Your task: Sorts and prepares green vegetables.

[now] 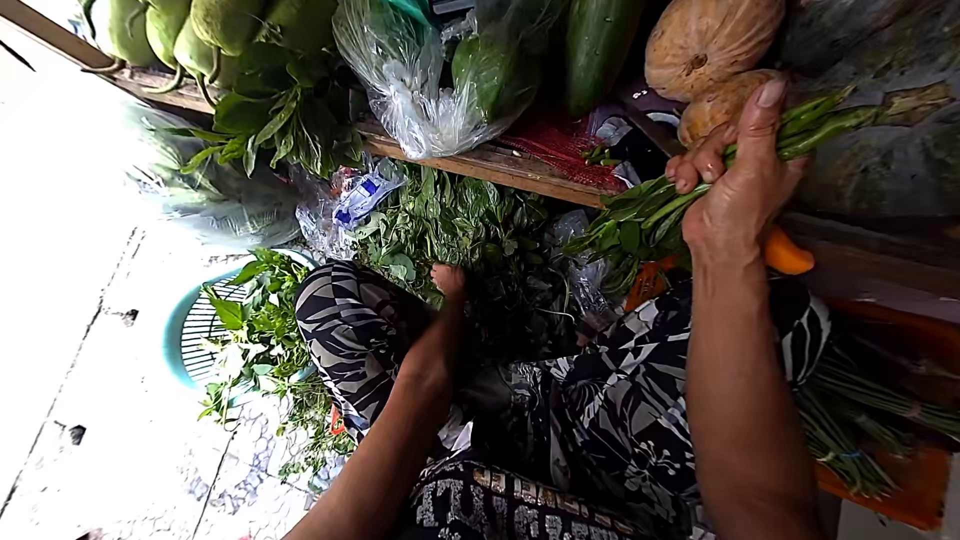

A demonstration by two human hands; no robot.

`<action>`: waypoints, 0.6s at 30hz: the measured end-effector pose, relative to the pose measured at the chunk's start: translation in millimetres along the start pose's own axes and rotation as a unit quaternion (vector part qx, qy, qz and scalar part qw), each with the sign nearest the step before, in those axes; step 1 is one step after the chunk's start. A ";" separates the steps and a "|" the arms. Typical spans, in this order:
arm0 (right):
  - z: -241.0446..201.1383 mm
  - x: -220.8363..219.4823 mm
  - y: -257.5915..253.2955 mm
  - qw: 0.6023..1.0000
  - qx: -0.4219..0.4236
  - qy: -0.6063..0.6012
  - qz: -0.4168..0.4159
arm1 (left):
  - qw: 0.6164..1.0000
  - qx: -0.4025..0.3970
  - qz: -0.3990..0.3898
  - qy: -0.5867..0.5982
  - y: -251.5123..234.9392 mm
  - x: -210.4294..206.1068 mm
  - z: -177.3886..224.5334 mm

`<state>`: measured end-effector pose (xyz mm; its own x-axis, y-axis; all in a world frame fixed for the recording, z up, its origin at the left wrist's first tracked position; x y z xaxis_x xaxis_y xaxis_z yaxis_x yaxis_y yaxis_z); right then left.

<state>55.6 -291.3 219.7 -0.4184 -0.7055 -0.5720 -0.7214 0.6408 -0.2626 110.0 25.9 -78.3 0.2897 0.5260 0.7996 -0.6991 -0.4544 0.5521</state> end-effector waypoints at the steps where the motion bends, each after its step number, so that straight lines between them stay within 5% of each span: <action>1: 1.0 -1.6 -0.4 1.000 -0.001 0.001 -0.001 | 0.999 -0.019 0.002 -0.031 6.4 -5.3 7.0; 8: 11.0 -13.5 2.4 0.999 -0.019 0.009 -0.033 | 0.984 -0.161 0.074 0.023 26.9 -9.1 12.8; 13: 8.0 -12.6 4.6 0.999 -0.016 0.017 -0.047 | 0.990 -0.005 0.120 0.069 -23.4 19.5 15.0; 18: 7.3 -10.5 6.3 0.999 -0.013 0.021 -0.043 | 0.997 0.072 0.032 0.011 -79.4 36.7 17.5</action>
<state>59.5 -277.6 218.4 -0.3758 -0.7701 -0.5154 -0.7700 0.5690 -0.2888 187.6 68.7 -88.7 0.2316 0.5072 0.8301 -0.6147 -0.5851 0.5290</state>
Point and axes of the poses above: each hand's wrist, its own y-axis away from the middle knuckle, its own x-axis out of the back of the hand, z = x × y, the point moved 4 cm from there along -y, towards the middle knuckle, and after that the axes turned 15 degrees about -y, right-handed, at the moved point
